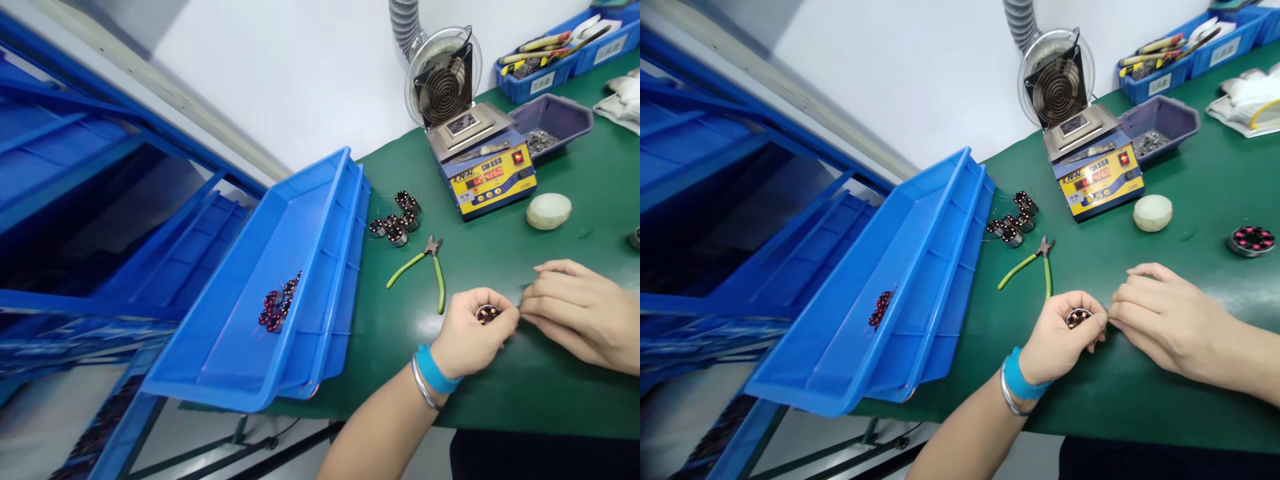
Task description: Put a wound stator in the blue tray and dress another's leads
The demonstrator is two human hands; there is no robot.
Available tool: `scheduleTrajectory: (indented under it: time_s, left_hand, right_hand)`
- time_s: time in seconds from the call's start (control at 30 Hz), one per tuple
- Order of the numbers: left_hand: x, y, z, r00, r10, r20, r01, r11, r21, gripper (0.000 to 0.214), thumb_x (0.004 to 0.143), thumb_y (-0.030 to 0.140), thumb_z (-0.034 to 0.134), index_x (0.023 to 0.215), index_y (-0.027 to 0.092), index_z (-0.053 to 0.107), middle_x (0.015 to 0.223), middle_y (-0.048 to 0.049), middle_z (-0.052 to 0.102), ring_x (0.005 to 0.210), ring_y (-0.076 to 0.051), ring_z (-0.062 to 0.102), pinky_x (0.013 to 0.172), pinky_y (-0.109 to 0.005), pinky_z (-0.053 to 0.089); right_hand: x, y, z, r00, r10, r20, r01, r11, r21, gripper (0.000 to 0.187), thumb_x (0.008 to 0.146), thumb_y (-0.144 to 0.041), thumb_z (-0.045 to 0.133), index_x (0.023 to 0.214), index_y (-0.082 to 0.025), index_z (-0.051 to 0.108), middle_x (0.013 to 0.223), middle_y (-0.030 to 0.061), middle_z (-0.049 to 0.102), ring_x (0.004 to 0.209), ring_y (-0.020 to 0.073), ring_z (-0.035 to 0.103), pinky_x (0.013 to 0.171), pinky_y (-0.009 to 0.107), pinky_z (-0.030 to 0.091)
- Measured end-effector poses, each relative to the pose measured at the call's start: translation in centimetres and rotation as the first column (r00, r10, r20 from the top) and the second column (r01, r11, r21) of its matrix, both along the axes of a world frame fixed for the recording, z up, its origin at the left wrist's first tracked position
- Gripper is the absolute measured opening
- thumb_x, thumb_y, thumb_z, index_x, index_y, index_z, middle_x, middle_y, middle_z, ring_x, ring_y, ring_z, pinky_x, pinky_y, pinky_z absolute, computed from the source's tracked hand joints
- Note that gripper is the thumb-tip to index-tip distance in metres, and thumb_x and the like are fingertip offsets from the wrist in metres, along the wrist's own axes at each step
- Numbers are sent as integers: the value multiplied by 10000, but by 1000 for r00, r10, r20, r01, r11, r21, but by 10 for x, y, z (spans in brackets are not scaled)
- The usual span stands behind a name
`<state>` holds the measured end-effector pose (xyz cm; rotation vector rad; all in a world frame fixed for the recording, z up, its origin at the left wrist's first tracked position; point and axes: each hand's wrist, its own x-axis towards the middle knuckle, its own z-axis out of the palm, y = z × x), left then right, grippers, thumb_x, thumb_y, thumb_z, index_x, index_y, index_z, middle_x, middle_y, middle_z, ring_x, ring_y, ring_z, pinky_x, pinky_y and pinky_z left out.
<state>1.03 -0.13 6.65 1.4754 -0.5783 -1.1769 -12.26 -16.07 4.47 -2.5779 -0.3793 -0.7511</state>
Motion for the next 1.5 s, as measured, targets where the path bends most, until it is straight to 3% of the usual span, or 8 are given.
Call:
scheduleTrajectory:
  time_s: [0.17,0.3,0.5,0.8,0.93,1.2,1.37,1.5]
  left_hand:
    - [0,-2,-5,997,51,-56,-55,996,-71,276,748,368,742,766,164,557,606,14,578,489,-68,479,489,-191,362]
    - [3,-4,-6,938,170,-301,-234,953,-193,382,649,303,724,949,177,523,705,8,616,602,-131,568,491,-211,407]
    - [0,-6,-7,901,261,-346,-352,906,-236,519,577,168,605,1083,163,493,833,-6,650,720,-141,597,557,-216,412]
    - [-9,-9,-16,909,251,-333,-350,895,-278,592,714,131,627,1281,187,463,1189,-91,684,1146,-232,662,991,-363,494]
    - [-11,-6,-18,945,202,-258,-282,902,-328,576,836,166,651,1353,210,401,1308,-123,651,1034,-207,703,978,-387,527]
    - [-15,-4,-15,975,196,-108,-219,936,-277,499,988,158,528,1435,223,316,1434,-165,582,1034,-182,711,937,-340,553]
    - [-15,-5,-15,963,251,-96,-268,915,-301,518,1021,178,505,1478,238,269,1468,-152,560,1196,-216,678,1004,-339,529]
    - [-17,-4,-16,967,234,-104,-255,922,-291,647,1009,177,541,1556,234,200,1482,-149,574,1080,-164,700,1032,-328,520]
  right_hand:
    - [-1,-11,11,973,-81,-218,151,933,328,244,1077,-286,455,864,-222,555,764,27,591,669,174,541,600,316,444]
    - [-1,-12,10,945,-11,-328,170,871,461,289,1068,-378,521,844,-216,605,770,39,620,685,180,562,634,317,465]
    - [3,12,-11,962,16,-272,101,906,411,173,1021,-355,625,1131,-224,649,887,26,657,748,168,626,688,302,528]
    - [10,16,-11,984,-27,-178,108,881,461,100,1022,-306,612,979,-217,627,770,-4,629,623,127,579,582,244,496]
    - [11,16,-10,984,-28,-176,112,863,492,136,1029,-311,596,945,-209,628,762,2,631,608,125,564,579,243,484]
    - [3,5,-1,950,28,-311,94,923,373,207,969,-197,495,765,-220,468,645,-36,503,538,122,433,509,265,347]
    - [2,2,1,948,3,-319,163,855,493,130,954,-257,597,835,-218,564,712,-18,575,601,142,514,565,275,427]
    - [8,9,0,939,81,-335,136,805,577,232,1038,-368,543,902,-209,644,811,14,644,681,155,550,636,283,466]
